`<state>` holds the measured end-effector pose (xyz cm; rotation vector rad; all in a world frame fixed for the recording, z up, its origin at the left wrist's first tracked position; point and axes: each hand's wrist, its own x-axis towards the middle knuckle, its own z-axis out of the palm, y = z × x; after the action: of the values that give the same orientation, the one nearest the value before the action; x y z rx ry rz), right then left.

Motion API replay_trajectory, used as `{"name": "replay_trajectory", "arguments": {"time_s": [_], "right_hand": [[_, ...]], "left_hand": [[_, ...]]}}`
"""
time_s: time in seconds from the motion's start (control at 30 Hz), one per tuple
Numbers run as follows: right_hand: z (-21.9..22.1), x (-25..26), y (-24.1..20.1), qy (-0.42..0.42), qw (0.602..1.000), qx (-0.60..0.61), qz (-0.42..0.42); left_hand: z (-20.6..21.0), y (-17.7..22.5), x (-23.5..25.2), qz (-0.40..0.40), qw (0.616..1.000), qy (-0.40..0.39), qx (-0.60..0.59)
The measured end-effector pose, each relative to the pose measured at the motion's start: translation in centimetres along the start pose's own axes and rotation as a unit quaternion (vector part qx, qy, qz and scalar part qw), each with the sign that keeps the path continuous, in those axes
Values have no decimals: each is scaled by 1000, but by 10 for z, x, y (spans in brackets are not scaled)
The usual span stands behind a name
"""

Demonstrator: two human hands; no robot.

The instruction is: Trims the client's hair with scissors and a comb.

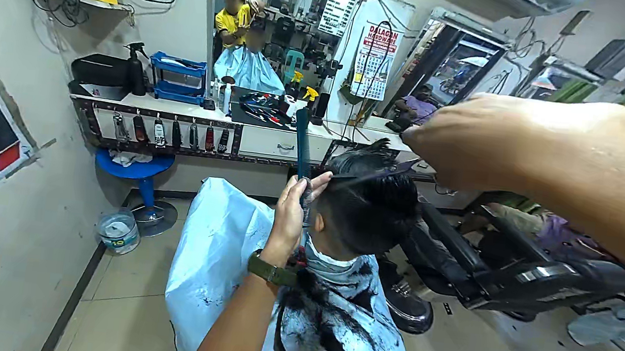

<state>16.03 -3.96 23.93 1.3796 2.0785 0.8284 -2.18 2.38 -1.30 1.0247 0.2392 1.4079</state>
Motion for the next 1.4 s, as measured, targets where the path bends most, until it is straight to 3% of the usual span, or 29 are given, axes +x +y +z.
{"name": "replay_trajectory", "arguments": {"time_s": [0.23, 0.33, 0.37, 0.5, 0.67, 0.77, 0.93, 1.0, 1.07, 1.1, 1.2, 1.27, 1.4], "right_hand": [[-8, -15, -16, -2, 999, 1, 36], [-63, -13, -55, -153, 984, -16, 90], [-68, -13, -58, -164, 982, -23, 90], [-74, -17, -63, -147, 979, 32, 136], [-66, -20, -61, -135, 987, -38, 75], [-74, -25, -67, -145, 984, -6, 108], [-51, -39, -62, -42, 998, -21, 40], [-70, -47, -87, 9, 994, 65, 84], [-112, -49, -123, -32, 976, 136, 168], [-117, -44, -118, -84, 979, 106, 152], [-65, -34, -70, -79, 995, -19, 58], [-59, -33, -66, -93, 993, -34, 69], [-75, -42, -88, -97, 987, 46, 116]], "left_hand": [[-4, 3, -8, 7, 1000, -21, 4], [-3, 4, -10, 2, 1000, -17, 2], [-3, 4, -10, -1, 1000, -16, 2], [-3, 5, -12, -3, 1000, -15, 9], [-3, 5, -16, 2, 1000, -18, 7], [-2, 6, -18, 5, 1000, -13, 9], [-1, 5, -22, 10, 1000, -7, 21], [-1, 4, -24, 11, 1000, -2, 24], [0, 4, -25, 16, 1000, -3, 26], [0, 4, -25, 16, 1000, 0, 25], [0, 6, -28, 14, 1000, -2, 24], [0, 6, -29, 12, 1000, 0, 27], [1, 6, -33, 15, 999, 2, 30]]}}
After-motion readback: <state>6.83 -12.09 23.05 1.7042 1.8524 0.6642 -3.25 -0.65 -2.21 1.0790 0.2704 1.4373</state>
